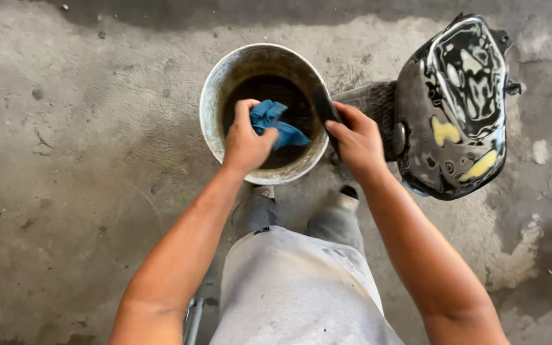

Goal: The recorder is sanding a motorcycle fuel tank with a sanding block and water from a bucket to prepare it for detailing or painting.

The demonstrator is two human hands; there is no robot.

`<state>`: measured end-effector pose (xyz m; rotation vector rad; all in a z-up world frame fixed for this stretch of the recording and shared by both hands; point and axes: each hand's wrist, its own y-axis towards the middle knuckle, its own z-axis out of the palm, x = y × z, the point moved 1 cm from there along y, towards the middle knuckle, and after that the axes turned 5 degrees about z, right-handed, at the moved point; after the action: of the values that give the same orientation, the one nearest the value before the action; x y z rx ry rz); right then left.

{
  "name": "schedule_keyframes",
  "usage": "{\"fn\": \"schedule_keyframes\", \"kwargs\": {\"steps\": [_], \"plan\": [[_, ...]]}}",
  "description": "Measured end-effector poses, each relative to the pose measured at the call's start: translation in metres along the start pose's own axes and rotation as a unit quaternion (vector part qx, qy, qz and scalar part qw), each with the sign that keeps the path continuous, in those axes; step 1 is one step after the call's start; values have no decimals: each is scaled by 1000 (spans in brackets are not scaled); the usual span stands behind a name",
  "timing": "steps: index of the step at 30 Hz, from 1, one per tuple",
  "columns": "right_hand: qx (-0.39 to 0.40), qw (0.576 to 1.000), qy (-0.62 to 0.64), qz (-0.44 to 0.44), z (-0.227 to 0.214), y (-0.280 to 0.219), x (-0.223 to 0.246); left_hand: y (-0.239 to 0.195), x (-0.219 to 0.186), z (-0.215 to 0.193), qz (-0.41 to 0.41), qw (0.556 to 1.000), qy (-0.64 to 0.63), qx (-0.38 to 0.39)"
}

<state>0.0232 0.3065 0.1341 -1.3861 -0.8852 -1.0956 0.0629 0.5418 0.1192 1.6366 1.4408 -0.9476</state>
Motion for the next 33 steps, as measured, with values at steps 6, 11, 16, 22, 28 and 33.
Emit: {"fn": "schedule_keyframes", "kwargs": {"steps": [6,11,16,22,28,33], "plan": [[-24,980,-89,174,67,94,-66,53,104,16,-128,988,66,48],[-69,924,-362,104,69,175,-195,80,153,58,-169,968,154,100],[22,804,-561,193,77,191,-306,77,219,114,-159,900,304,270],[25,806,-544,234,59,198,-332,65,253,127,-246,841,291,384],[-158,945,-161,236,46,162,-221,71,117,40,-157,909,174,345],[-84,947,6,311,52,119,-153,63,143,47,-122,798,389,443]]}}
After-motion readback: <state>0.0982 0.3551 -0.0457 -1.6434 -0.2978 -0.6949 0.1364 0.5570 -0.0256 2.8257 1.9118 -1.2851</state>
